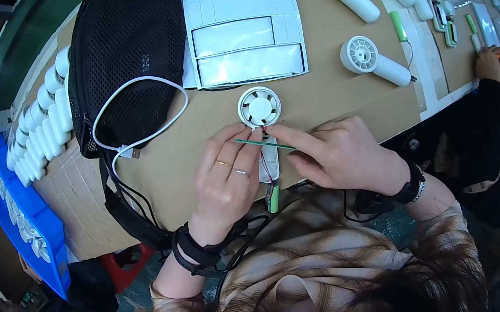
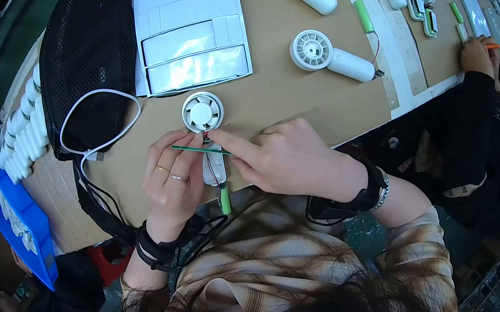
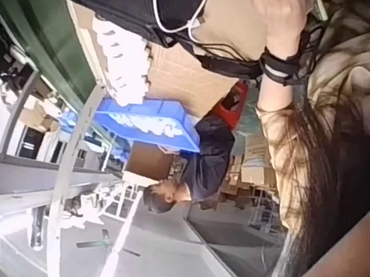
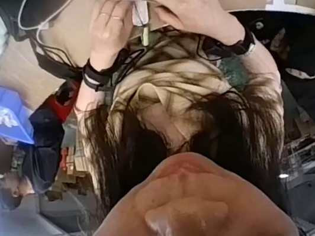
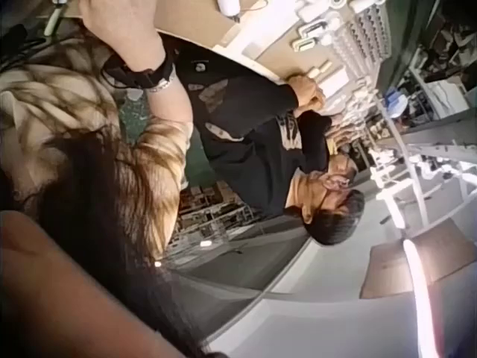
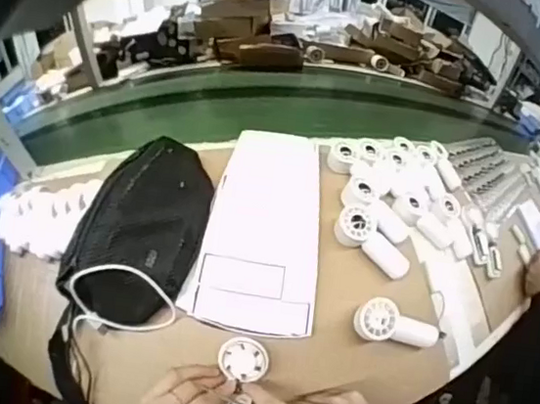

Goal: Assembling a portable handheld fan by connecting internal components and attaching the casing.

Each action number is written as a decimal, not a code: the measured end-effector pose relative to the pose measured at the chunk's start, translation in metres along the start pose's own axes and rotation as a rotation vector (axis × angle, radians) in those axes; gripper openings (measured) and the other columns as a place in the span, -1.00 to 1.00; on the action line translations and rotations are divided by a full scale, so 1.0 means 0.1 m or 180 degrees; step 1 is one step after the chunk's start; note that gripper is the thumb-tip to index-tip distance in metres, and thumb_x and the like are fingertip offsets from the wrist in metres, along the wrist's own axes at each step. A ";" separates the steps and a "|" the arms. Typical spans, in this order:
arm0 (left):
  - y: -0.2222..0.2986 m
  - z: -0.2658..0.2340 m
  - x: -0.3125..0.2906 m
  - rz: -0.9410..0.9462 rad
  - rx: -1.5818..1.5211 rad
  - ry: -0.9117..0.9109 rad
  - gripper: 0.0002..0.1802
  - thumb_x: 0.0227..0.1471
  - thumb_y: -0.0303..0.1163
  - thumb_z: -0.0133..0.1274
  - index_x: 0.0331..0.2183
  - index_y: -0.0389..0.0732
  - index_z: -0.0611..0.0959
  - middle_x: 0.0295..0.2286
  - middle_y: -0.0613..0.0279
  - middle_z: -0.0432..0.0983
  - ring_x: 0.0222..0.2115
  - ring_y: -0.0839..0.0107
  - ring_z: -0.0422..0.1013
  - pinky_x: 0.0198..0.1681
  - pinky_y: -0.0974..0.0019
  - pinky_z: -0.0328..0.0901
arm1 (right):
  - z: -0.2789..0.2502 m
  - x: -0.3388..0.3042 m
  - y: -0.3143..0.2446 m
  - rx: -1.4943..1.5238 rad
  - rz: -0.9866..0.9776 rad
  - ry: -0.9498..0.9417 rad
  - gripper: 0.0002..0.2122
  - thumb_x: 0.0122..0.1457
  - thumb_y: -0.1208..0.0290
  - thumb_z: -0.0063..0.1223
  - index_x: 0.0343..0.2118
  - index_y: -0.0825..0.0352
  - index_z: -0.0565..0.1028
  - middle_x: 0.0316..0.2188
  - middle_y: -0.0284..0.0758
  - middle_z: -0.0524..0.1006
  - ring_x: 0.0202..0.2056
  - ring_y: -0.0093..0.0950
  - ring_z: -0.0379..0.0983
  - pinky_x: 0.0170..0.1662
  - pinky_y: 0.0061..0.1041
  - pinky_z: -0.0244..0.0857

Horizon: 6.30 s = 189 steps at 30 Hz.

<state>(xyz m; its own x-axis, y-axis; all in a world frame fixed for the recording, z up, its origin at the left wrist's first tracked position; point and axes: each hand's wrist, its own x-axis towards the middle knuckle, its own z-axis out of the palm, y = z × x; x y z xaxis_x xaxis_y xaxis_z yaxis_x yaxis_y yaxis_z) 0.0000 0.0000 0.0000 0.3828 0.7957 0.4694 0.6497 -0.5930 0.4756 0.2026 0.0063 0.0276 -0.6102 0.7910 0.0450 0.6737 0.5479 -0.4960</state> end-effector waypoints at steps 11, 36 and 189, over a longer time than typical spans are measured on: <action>0.03 0.00 0.02 0.0038 0.0066 0.0090 -0.60 -0.40 -0.72 0.14 -0.34 -0.27 0.62 -0.41 0.15 0.52 -0.31 0.22 0.45 -0.31 0.31 0.36 | 0.01 0.00 0.00 0.0020 -0.0074 0.0132 -0.53 -0.09 0.42 0.11 -0.02 0.22 0.38 -0.78 -0.36 0.39 -0.73 -0.39 0.36 -0.63 -0.42 0.24; 0.06 -0.08 0.08 -0.0145 0.0299 -0.0069 -0.63 -0.41 -0.64 0.15 -0.38 -0.20 0.63 -0.44 0.26 0.47 -0.38 0.28 0.41 -0.38 0.32 0.35 | 0.06 -0.04 -0.02 0.0300 -0.0170 0.0311 -0.52 -0.08 0.45 0.10 -0.01 0.33 0.37 -0.77 -0.38 0.39 -0.73 -0.45 0.36 -0.62 -0.48 0.24; -0.06 -0.19 0.22 0.0443 -0.0614 -0.1240 -0.65 -0.22 -0.40 0.17 -0.28 -0.21 0.52 -0.28 0.18 0.42 -0.24 0.20 0.36 -0.18 0.23 0.26 | -0.02 -0.50 -0.11 0.0901 0.0796 0.0518 -0.71 -0.05 0.60 0.11 -0.20 0.37 0.43 -0.37 -0.23 0.42 -0.40 -0.44 0.43 -0.40 -0.58 0.32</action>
<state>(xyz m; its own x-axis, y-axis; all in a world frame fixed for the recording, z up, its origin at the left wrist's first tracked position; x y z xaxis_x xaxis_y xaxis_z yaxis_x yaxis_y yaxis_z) -0.0078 0.0183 0.0217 0.7003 0.6718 0.2413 0.4546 -0.6803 0.5749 0.2264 -0.0388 0.0323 -0.3530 0.9355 0.0182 0.6376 0.2547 -0.7271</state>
